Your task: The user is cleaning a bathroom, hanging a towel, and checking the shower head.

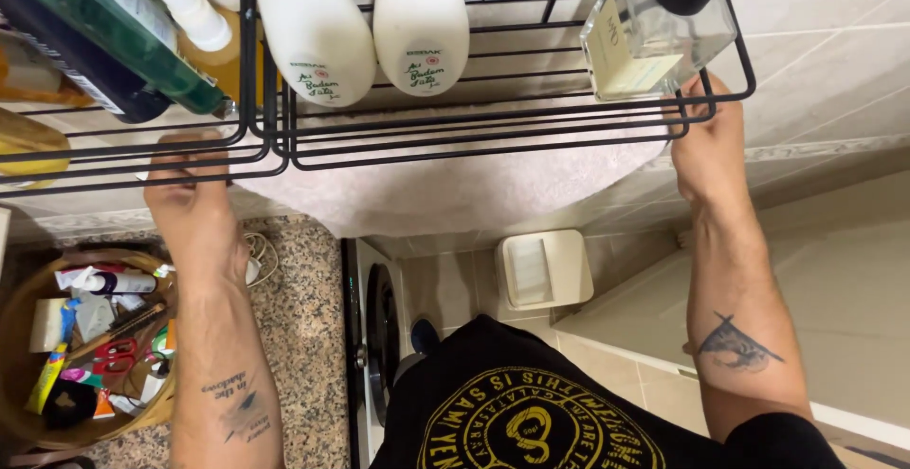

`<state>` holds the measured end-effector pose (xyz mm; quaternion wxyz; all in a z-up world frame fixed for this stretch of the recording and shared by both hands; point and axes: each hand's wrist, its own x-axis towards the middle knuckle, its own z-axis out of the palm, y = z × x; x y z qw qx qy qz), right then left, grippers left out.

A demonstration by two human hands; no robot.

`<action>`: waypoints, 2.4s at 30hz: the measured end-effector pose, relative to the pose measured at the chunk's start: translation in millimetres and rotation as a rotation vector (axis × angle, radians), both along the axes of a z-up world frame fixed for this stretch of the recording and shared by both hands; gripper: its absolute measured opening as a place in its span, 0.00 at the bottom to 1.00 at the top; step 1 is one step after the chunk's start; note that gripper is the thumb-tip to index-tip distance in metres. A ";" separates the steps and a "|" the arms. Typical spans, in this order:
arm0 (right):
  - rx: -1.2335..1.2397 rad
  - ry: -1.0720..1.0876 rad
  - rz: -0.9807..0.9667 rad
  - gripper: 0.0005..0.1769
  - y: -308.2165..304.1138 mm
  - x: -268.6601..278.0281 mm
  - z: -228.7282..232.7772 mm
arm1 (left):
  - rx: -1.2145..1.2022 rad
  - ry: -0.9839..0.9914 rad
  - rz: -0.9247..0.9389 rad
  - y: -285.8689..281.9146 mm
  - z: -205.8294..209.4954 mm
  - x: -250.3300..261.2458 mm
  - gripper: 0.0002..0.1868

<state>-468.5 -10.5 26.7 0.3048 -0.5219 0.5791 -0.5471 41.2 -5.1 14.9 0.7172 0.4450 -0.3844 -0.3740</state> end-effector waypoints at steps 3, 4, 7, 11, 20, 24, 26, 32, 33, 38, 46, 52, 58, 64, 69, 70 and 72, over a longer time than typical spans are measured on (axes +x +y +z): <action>-0.137 -0.251 0.117 0.07 -13.1 6.1 5.6 | -0.029 -0.211 0.051 -9.8 -16.0 15.6 0.10; -0.134 -0.251 0.118 0.07 -14.5 -4.1 -2.4 | -0.026 -0.210 0.052 -12.3 -9.6 15.8 0.10; -0.096 -0.364 0.105 0.08 -16.8 -36.9 -25.3 | -0.080 -0.092 0.014 -15.9 5.1 16.6 0.04; -0.023 0.360 0.138 0.11 -7.3 -32.4 5.3 | 0.003 -0.039 -0.047 -16.5 9.8 20.8 0.02; -0.080 0.273 0.093 0.15 -15.0 -39.8 -4.5 | 0.068 -0.265 -0.043 -11.7 23.8 27.8 0.04; -0.028 -0.480 0.032 0.15 -30.5 -22.8 -1.9 | 0.207 0.015 0.008 -17.9 51.3 16.2 0.05; -0.009 -0.505 -0.008 0.14 -23.3 -16.0 1.5 | 0.182 0.112 -0.005 -22.9 42.9 22.8 0.05; 0.005 -0.262 -0.052 0.17 -11.4 -6.9 -17.0 | 0.262 -0.089 -0.012 -16.9 1.6 29.0 0.05; 0.045 -0.368 -0.048 0.18 -4.4 3.8 -5.1 | 0.247 -0.071 0.030 -12.9 -0.5 23.3 0.06; -0.134 -0.196 0.053 0.14 -8.1 -5.7 -14.8 | 0.115 -0.019 0.008 -5.6 -2.8 7.3 0.08; -0.531 0.324 -0.202 0.07 15.7 55.3 28.4 | -0.257 -1.000 0.483 23.5 16.8 -27.8 0.13; -0.628 1.006 0.027 0.17 -5.0 41.6 -8.7 | -0.191 -1.446 0.176 -4.5 13.3 -30.6 0.21; -0.571 0.992 0.021 0.16 -4.6 39.0 -47.6 | -0.319 -1.587 0.237 -5.4 -12.9 -19.6 0.25; -0.505 -0.068 -0.053 0.29 7.1 36.9 -135.5 | -0.516 -0.888 0.458 -2.6 -118.2 -18.3 0.21; 0.173 -0.061 0.251 0.19 -5.0 0.5 -221.9 | 0.409 -0.451 -0.104 -7.6 -140.0 6.5 0.30; 0.174 -0.061 0.256 0.19 -7.1 -2.1 -232.7 | 0.411 -0.451 -0.099 -9.6 -144.7 8.6 0.30; 0.256 0.028 0.307 0.16 -7.9 -8.8 -253.7 | 0.736 -0.435 -0.304 -10.4 -154.2 11.4 0.27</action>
